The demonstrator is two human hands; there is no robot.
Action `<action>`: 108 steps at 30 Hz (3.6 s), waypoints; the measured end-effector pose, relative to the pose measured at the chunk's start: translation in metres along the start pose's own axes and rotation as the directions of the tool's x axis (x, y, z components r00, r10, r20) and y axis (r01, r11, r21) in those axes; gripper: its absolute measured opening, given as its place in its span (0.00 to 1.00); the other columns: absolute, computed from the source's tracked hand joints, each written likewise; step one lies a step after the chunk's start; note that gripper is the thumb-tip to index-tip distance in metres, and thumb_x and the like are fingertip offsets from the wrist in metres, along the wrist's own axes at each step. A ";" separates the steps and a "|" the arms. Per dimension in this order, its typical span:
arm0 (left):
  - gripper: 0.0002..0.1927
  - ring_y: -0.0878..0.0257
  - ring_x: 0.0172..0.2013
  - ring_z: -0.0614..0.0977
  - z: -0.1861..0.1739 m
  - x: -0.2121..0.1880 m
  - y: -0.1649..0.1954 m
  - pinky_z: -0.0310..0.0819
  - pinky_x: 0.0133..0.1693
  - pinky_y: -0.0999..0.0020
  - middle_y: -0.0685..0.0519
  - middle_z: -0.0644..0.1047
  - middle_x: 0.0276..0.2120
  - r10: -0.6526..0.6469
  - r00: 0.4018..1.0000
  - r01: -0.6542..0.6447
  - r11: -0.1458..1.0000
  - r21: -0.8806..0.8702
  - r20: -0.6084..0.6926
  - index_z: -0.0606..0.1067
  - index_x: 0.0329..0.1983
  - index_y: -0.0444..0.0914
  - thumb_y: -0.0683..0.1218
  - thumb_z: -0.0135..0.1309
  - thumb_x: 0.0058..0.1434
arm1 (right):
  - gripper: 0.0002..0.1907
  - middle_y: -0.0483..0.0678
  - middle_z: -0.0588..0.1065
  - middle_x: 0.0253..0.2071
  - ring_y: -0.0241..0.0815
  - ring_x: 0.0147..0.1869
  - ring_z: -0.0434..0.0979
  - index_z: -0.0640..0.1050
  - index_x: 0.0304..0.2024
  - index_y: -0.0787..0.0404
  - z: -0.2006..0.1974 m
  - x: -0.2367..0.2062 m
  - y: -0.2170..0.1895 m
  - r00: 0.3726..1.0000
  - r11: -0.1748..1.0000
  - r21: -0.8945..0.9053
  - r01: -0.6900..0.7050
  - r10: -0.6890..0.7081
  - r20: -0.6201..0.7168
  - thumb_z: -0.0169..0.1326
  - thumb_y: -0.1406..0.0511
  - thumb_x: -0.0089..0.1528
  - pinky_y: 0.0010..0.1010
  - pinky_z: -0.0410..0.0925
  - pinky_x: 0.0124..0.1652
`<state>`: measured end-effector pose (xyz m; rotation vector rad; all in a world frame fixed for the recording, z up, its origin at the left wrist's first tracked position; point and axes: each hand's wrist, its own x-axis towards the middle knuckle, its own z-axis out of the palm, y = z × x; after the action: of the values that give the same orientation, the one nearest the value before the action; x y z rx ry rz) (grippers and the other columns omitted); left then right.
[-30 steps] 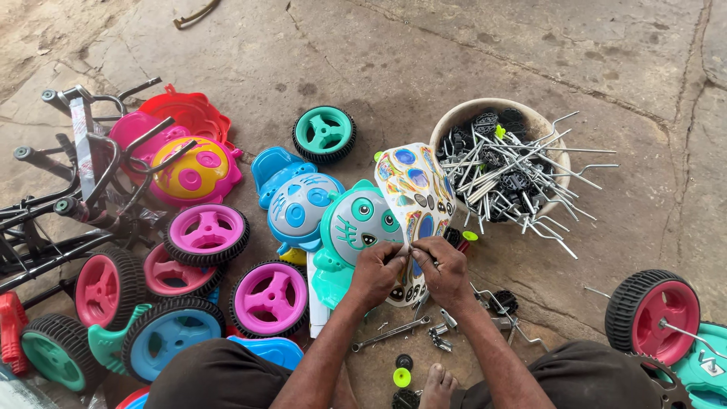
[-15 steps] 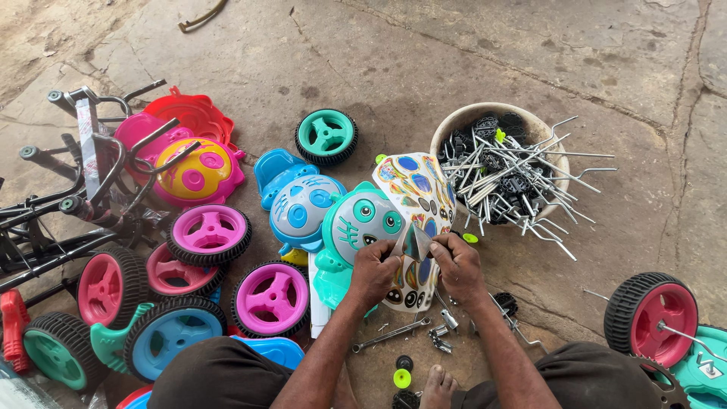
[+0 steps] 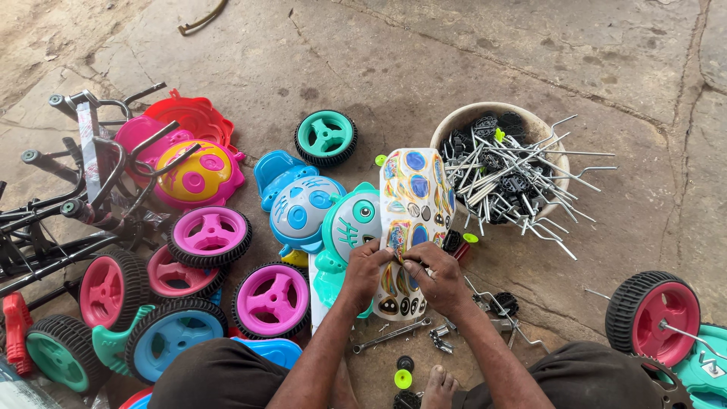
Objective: The person applies decorative stickers to a teal cat-shaped plastic toy part. They peel stickers from a sheet and press them onto the face and body of the toy, smoothing them down by hand.
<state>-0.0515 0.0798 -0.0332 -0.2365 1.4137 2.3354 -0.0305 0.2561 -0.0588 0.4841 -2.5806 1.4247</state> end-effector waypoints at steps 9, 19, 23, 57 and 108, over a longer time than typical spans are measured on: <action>0.15 0.64 0.33 0.84 0.006 -0.002 -0.001 0.81 0.37 0.68 0.47 0.83 0.37 -0.115 0.993 0.115 0.993 -0.013 -0.015 0.80 0.46 0.31 0.47 0.52 0.67 | 0.09 0.49 0.79 0.40 0.42 0.44 0.82 0.81 0.42 0.62 -0.001 0.000 -0.004 0.994 0.996 -0.072 -0.044 0.036 -0.104 0.62 0.67 0.60 0.32 0.75 0.43; 0.16 0.61 0.36 0.85 0.006 -0.002 -0.002 0.83 0.43 0.65 0.44 0.83 0.37 -0.044 0.998 0.043 0.998 0.043 0.036 0.79 0.41 0.28 0.46 0.46 0.71 | 0.09 0.46 0.79 0.36 0.33 0.39 0.77 0.81 0.43 0.66 0.006 -0.007 0.045 0.774 0.522 0.659 -0.541 0.615 0.149 0.56 0.66 0.65 0.27 0.72 0.43; 0.15 0.60 0.35 0.85 0.007 -0.003 0.001 0.83 0.41 0.65 0.45 0.83 0.36 -0.087 0.996 0.087 0.996 0.021 0.000 0.79 0.41 0.30 0.46 0.45 0.70 | 0.10 0.46 0.79 0.37 0.34 0.40 0.77 0.80 0.44 0.65 0.004 -0.005 0.043 0.759 0.467 0.701 -0.539 0.630 0.164 0.55 0.65 0.65 0.28 0.73 0.44; 0.13 0.65 0.35 0.83 0.020 -0.006 0.000 0.78 0.42 0.70 0.47 0.84 0.33 0.011 1.000 -0.007 0.981 0.194 -0.021 0.81 0.37 0.30 0.43 0.50 0.66 | 0.08 0.52 0.77 0.37 0.42 0.35 0.79 0.75 0.42 0.66 -0.071 -0.002 0.046 0.781 0.572 0.800 -0.179 0.578 -0.238 0.51 0.68 0.63 0.34 0.74 0.39; 0.27 0.52 0.41 0.80 -0.074 -0.061 -0.017 0.74 0.45 0.55 0.42 0.82 0.43 0.069 0.450 0.329 0.914 0.237 -0.890 0.79 0.50 0.27 0.53 0.68 0.58 | 0.10 0.46 0.80 0.35 0.33 0.32 0.77 0.80 0.42 0.66 0.112 -0.031 -0.013 0.686 0.384 0.745 -0.545 0.716 0.133 0.59 0.65 0.63 0.26 0.71 0.33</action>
<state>0.0063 0.0070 -0.0613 -1.6001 2.1454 1.7009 0.0052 0.1609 -0.1171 -0.7181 -1.9130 2.6243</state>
